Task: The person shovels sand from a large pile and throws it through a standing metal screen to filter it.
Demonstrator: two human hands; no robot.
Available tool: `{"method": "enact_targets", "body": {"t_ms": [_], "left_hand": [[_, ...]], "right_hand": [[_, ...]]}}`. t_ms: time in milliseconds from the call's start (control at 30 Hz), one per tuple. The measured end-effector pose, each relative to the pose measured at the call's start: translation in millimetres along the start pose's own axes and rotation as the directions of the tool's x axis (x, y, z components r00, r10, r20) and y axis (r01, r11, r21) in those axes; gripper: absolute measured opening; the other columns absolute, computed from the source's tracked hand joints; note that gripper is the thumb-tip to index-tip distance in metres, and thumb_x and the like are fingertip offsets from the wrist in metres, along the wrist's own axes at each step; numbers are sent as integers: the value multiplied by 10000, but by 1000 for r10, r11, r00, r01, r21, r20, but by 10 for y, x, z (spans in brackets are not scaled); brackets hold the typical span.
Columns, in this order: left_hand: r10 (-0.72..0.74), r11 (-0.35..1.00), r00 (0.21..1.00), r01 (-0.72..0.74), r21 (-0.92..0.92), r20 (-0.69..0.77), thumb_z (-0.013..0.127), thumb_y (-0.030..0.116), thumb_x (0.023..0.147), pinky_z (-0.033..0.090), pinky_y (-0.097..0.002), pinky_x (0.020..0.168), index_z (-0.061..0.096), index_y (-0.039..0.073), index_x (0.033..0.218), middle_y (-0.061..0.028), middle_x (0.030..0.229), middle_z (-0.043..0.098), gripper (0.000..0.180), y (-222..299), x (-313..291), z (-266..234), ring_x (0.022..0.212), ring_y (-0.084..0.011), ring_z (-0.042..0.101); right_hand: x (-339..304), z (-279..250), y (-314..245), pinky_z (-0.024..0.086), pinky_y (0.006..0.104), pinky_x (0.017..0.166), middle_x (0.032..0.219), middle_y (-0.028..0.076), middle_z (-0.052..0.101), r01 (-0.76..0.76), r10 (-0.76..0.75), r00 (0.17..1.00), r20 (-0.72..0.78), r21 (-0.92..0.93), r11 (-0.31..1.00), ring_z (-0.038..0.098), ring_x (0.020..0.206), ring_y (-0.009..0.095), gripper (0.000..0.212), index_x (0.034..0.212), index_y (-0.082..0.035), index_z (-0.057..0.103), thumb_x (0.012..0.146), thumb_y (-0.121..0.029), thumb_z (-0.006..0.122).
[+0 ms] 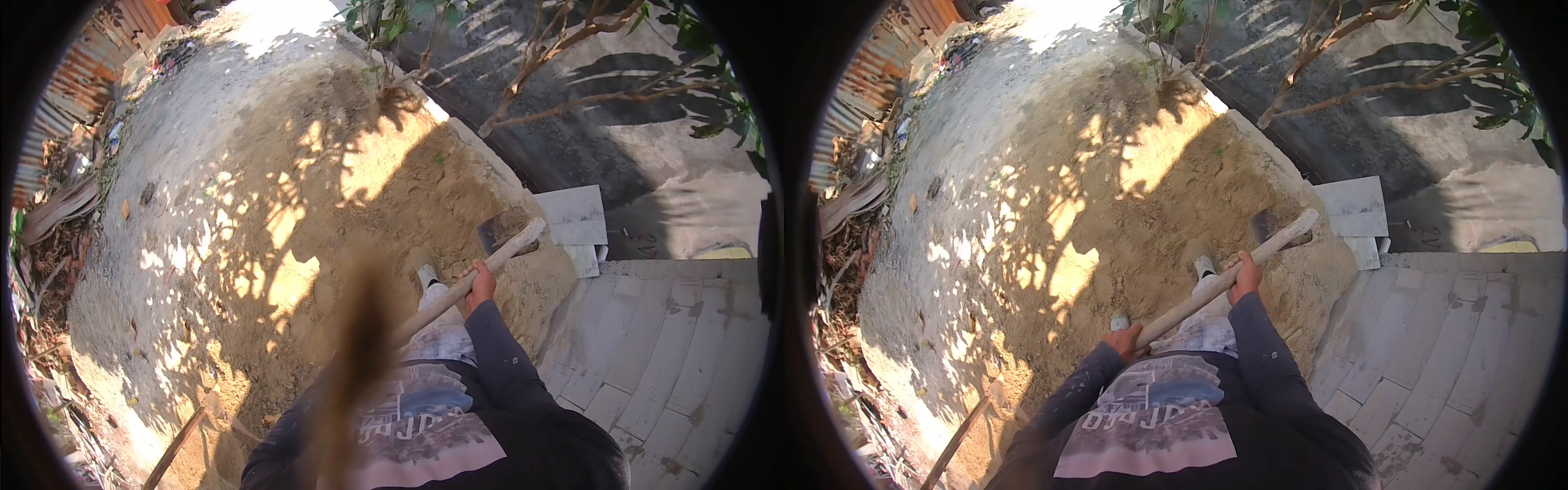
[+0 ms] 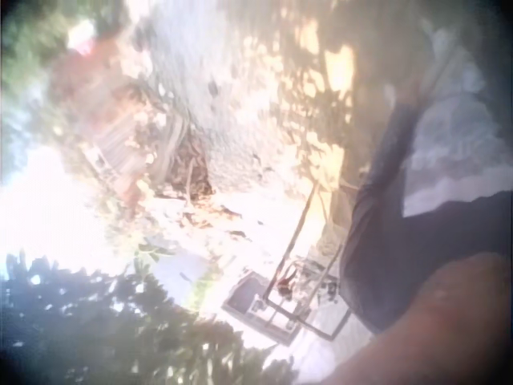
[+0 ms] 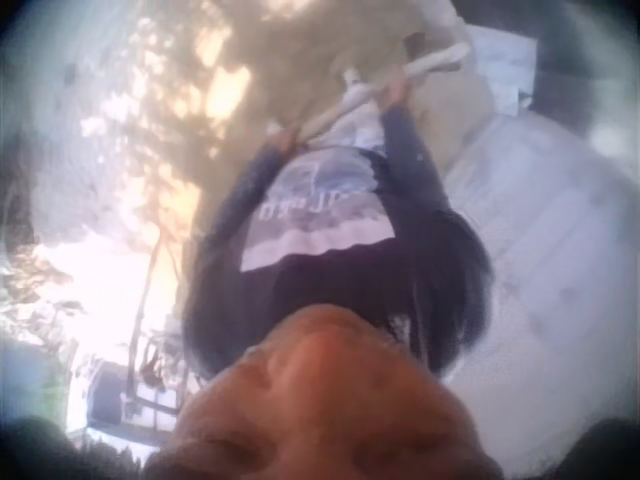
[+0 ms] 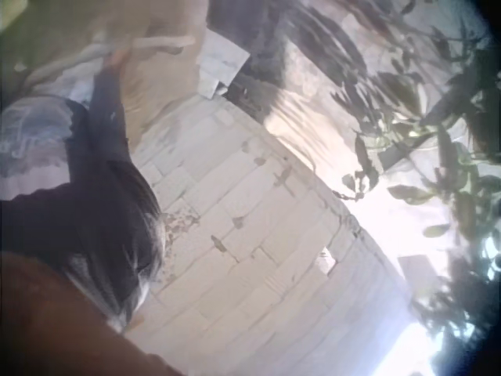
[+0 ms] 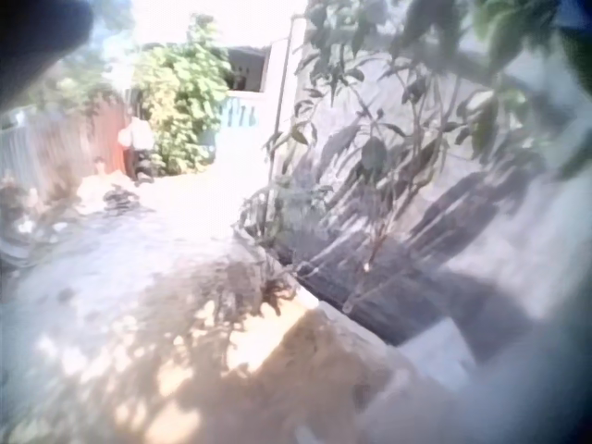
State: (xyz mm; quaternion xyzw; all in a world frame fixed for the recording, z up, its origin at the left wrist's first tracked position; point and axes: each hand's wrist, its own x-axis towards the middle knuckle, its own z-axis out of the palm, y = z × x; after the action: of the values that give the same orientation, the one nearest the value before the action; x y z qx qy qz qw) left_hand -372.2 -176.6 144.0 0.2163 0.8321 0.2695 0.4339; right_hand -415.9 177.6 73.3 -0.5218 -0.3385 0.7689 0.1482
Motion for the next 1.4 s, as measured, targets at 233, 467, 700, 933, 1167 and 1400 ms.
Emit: {"method": "enact_targets", "body": {"t_ms": [233,467,700,933,1167,1400], "left_hand": [[145,952,989,-128,-277,41,776,409,726,516,-435,757,600,37,1136,-211,898,673,581,1195,2743,73,823,-372,664],[-71,948,991,101,-303,109,756,371,737,518,-418,840,612,21,1150,-231,959,682,560,1848,4697,414,932,-350,676],[-508,771,767,608,-189,391,740,374,759,545,-416,792,610,-57,1114,-225,947,689,574,1593,4051,1398,843,-325,697],[-332,745,791,554,-371,514,736,339,789,574,-359,697,681,-85,960,-165,794,716,460,2574,4087,529,711,-238,717],[117,956,953,-33,-290,278,725,239,802,574,-358,616,688,-21,952,-127,767,690,302,2383,2747,-382,703,-220,692],[-237,351,966,185,-918,104,755,212,801,515,-358,521,632,40,1007,-80,798,658,295,1293,-898,-657,602,-186,625]], "right_hand": [[1841,433,-1940,503,354,530,725,68,527,361,-362,932,-14,-70,930,557,593,197,130,921,-39,495,889,-119,592],[3441,397,-1658,518,359,535,808,76,537,231,-246,969,18,-413,881,571,619,187,269,1125,-21,425,924,-144,556],[3750,-867,407,509,405,541,718,97,567,-474,466,867,-176,-579,664,592,585,244,252,1009,-27,549,903,-246,613],[3471,-602,-520,463,367,512,660,72,569,-459,481,869,-114,-546,700,555,537,215,243,874,-54,553,932,-290,541],[2319,111,-1246,549,321,607,905,97,534,-249,358,893,273,-363,898,586,711,208,331,1055,-58,459,878,-286,621],[1131,1743,-907,536,443,666,812,91,605,45,65,809,584,-171,984,615,721,260,359,988,-49,548,934,-404,558]]}}
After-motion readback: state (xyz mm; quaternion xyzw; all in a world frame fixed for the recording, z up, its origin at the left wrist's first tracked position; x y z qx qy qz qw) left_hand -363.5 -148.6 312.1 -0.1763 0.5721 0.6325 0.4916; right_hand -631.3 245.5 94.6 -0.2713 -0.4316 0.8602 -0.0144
